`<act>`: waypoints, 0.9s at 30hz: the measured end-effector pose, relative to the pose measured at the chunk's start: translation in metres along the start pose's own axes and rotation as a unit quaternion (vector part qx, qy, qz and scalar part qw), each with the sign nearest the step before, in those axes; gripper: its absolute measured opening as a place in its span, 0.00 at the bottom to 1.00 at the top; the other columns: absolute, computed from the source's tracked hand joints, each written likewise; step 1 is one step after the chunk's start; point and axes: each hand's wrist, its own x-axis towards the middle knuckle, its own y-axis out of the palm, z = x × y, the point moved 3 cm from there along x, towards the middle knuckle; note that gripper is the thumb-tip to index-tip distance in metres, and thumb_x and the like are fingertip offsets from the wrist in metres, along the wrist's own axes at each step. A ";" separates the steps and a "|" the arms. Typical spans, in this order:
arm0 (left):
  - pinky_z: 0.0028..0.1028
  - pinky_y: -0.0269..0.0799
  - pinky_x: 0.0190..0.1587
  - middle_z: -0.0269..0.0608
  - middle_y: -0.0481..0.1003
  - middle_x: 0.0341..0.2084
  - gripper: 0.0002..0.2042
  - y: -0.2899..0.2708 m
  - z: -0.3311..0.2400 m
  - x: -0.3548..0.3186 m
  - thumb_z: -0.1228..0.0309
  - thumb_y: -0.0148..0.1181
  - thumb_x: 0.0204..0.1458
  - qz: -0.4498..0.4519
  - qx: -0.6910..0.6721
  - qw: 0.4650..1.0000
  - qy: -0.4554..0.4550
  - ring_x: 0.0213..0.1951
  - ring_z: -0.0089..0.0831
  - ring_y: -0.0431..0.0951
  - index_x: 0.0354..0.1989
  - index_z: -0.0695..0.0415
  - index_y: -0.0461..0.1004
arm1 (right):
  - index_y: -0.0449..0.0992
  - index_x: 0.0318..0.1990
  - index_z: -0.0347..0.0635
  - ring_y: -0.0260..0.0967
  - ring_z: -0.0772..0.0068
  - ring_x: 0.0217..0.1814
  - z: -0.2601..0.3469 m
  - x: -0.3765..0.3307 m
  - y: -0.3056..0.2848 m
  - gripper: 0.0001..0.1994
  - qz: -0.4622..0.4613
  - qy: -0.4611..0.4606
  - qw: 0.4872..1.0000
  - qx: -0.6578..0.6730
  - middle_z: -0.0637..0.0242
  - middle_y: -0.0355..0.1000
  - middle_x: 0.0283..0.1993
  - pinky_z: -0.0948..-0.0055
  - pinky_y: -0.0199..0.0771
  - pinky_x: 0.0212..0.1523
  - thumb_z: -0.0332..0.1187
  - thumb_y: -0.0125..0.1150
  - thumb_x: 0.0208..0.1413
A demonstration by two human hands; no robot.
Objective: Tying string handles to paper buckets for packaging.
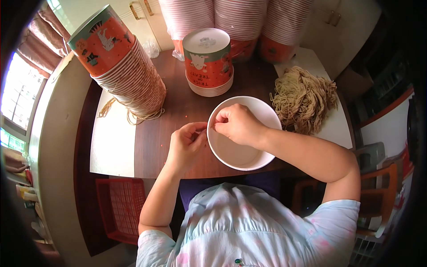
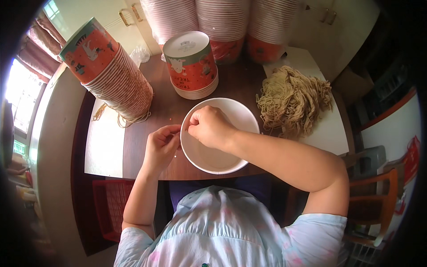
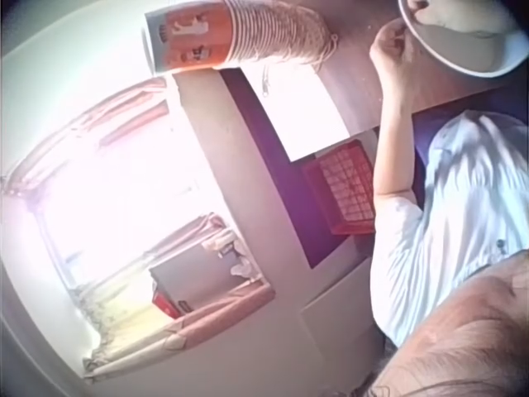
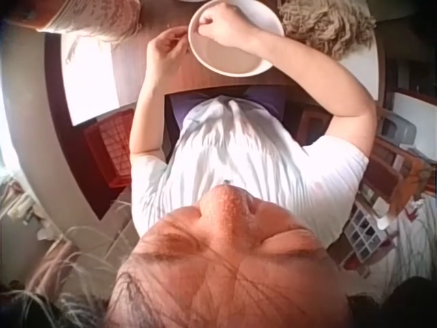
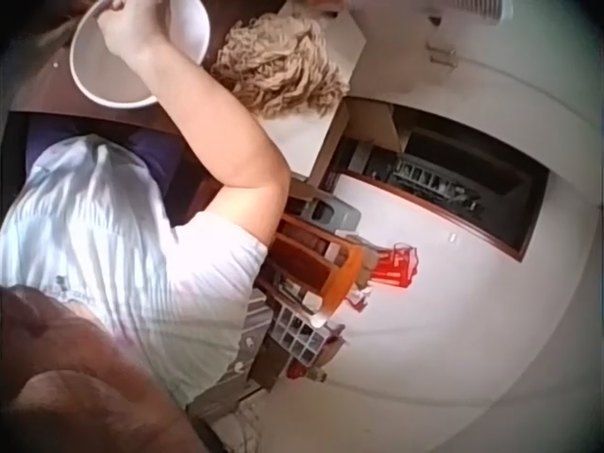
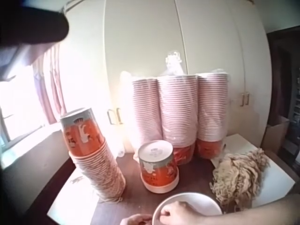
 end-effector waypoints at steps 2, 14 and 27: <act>0.18 0.71 0.33 0.35 0.76 0.27 0.09 0.000 -0.007 -0.001 0.78 0.54 0.55 0.002 0.015 1.000 -0.003 0.29 0.17 0.74 0.42 0.68 0.75 | 0.78 0.28 0.35 0.69 0.79 0.26 0.003 0.000 0.000 0.06 -0.004 -0.013 1.000 -0.015 0.65 0.74 0.23 0.73 0.70 0.29 0.28 0.59 0.50; 0.27 0.72 0.33 0.46 0.75 0.24 0.05 0.000 -0.018 -0.006 0.78 0.59 0.47 0.003 0.216 0.969 0.119 0.27 0.29 0.77 0.32 0.66 0.76 | 0.76 0.43 0.36 0.73 0.71 0.36 0.004 -0.006 -0.006 0.17 0.131 -0.002 0.990 -0.047 0.60 0.76 0.33 0.71 0.72 0.40 0.39 0.64 0.50; 0.18 0.65 0.34 0.31 0.70 0.28 0.02 -0.022 -0.020 -0.047 0.77 0.49 0.54 0.095 -0.131 0.984 0.075 0.31 0.16 0.68 0.33 0.60 0.68 | 0.74 0.36 0.37 0.73 0.55 0.36 0.028 -0.065 -0.015 0.17 0.160 -0.127 0.935 -0.291 0.57 0.74 0.33 0.61 0.72 0.39 0.40 0.66 0.43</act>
